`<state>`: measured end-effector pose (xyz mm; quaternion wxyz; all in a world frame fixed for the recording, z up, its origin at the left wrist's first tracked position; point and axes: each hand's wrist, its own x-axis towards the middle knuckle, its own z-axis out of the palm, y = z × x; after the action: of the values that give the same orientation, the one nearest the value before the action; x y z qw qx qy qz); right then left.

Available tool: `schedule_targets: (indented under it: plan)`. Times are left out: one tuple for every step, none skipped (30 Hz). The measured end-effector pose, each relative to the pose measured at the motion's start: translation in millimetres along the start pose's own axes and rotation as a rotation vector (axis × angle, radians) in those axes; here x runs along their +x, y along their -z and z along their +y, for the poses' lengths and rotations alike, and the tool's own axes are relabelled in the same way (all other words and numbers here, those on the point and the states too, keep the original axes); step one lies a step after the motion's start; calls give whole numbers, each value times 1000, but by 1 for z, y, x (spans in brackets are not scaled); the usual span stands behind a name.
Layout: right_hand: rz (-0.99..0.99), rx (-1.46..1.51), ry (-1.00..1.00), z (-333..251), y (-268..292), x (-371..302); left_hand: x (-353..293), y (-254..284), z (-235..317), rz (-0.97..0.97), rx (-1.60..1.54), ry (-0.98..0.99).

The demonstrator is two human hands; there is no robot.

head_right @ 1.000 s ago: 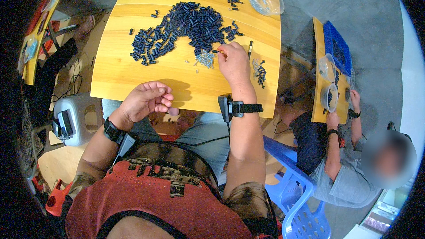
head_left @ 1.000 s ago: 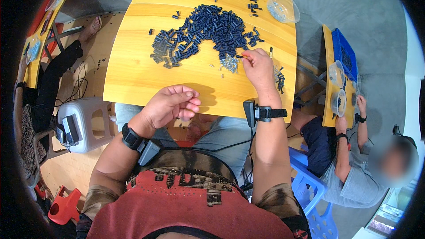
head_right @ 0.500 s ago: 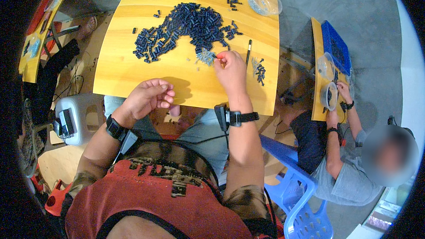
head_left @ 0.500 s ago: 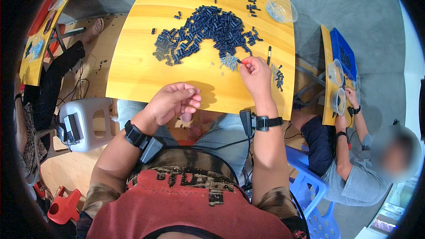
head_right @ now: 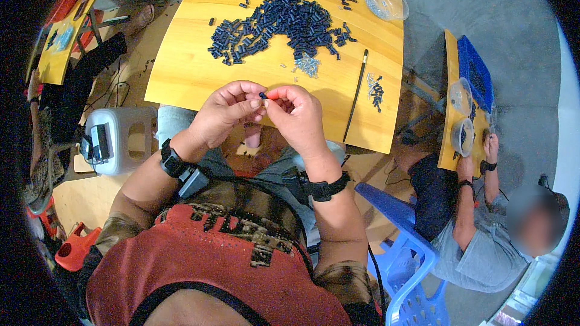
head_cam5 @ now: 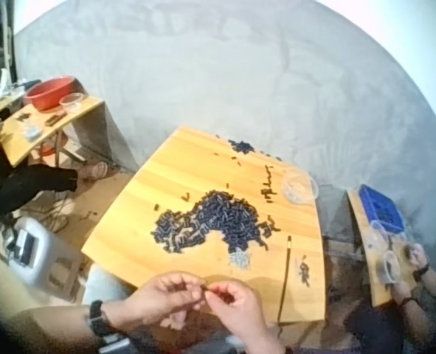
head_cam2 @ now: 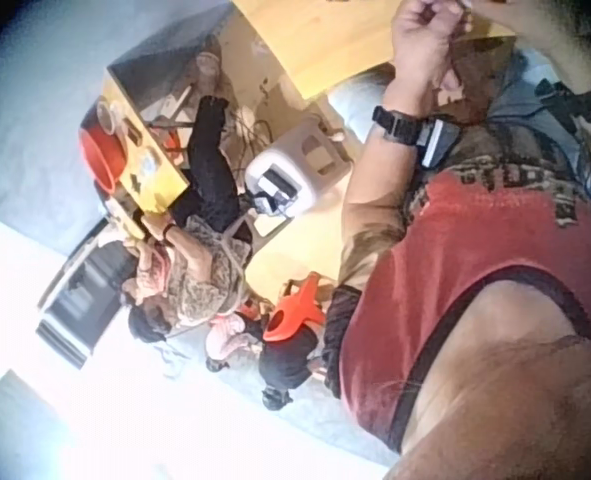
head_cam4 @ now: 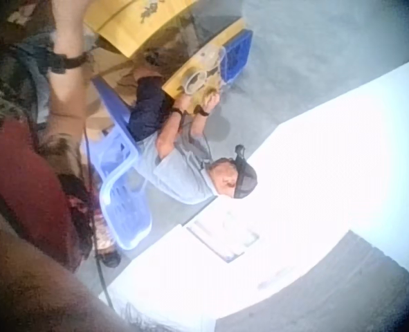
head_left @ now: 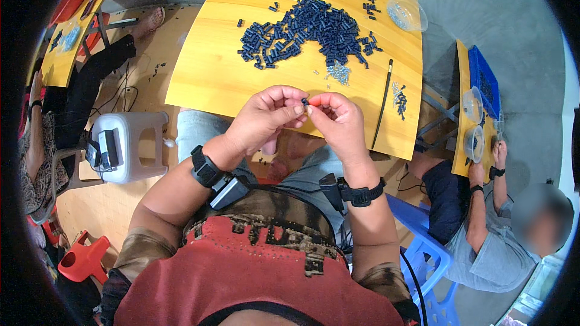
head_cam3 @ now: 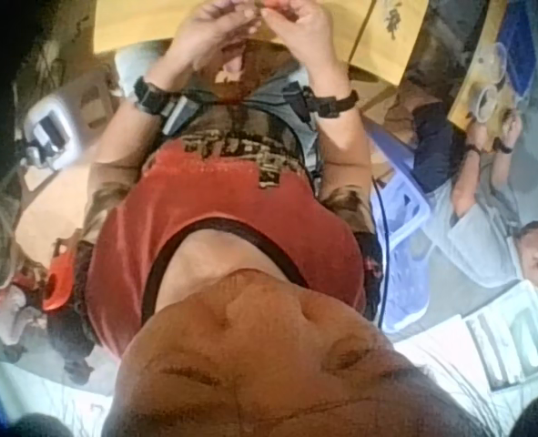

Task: Assembling small blue plastic components by hand in a workshop environment.

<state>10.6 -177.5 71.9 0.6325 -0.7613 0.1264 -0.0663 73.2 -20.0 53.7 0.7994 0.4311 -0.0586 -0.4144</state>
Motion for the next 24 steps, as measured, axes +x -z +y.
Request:
schedule_targets:
  plan:
    - [8, 10, 14, 0, -2, -1, -1, 0, -2, 2, -11, -2]
    - [16, 20, 27, -1, -4, -2, -2, -1, -3, 5, -23, -3]
    - [16, 20, 28, -1, -6, -4, -4, 0, -3, 5, -22, -4]
    - [26, 16, 39, -2, -9, -6, -6, 0, -3, 21, -23, 11]
    - [36, 12, 50, -2, -10, -7, -7, 1, -3, 37, -25, 25]
    - [36, 11, 50, -1, -12, -9, -8, 2, -5, 37, -26, 25]
    - [25, 1, 50, 0, -12, -11, -8, 3, -7, 49, -22, 24]
    - [15, -8, 50, 0, -13, -12, -8, 3, -8, 61, -19, 22]
    - [15, -9, 49, -1, -12, -14, -9, 3, -8, 61, -19, 23]
    - [11, -88, 83, -3, -11, -15, -9, 2, -8, 75, -37, 35]
    - [7, -168, 116, -5, -10, -17, -9, 1, -8, 90, -55, 48]
    - [7, -168, 116, -7, -10, -18, -10, 1, -8, 89, -56, 47]
    - [26, -220, 129, -9, -10, -19, -11, 1, -9, 96, -55, 75]
    - [45, -271, 142, -11, -11, -20, -11, 1, -9, 104, -55, 103]
    - [45, -272, 143, -13, -11, -21, -12, 0, -9, 103, -56, 102]
    - [17, -221, 113, -14, -11, -23, -12, 0, -9, 96, -55, 109]
    - [-12, -169, 84, -15, -12, -24, -13, -1, -10, 88, -53, 116]
    - [-11, -171, 84, -15, -12, -24, -13, -1, -10, 87, -53, 116]
    - [-6, -206, 124, -13, -12, -24, -14, -2, -10, 74, -51, 123]
    - [0, -242, 164, -13, -12, -24, -14, -2, -9, 61, -49, 131]
    - [-1, -243, 164, -13, -12, -25, -15, -3, -9, 61, -50, 131]
    - [6, -272, 187, -14, -12, -25, -15, -4, -9, 79, -33, 132]
    - [13, -301, 210, -15, -12, -26, -16, -5, -9, 98, -16, 132]
    - [12, -302, 209, -16, -12, -26, -16, -2, -10, 98, -18, 132]
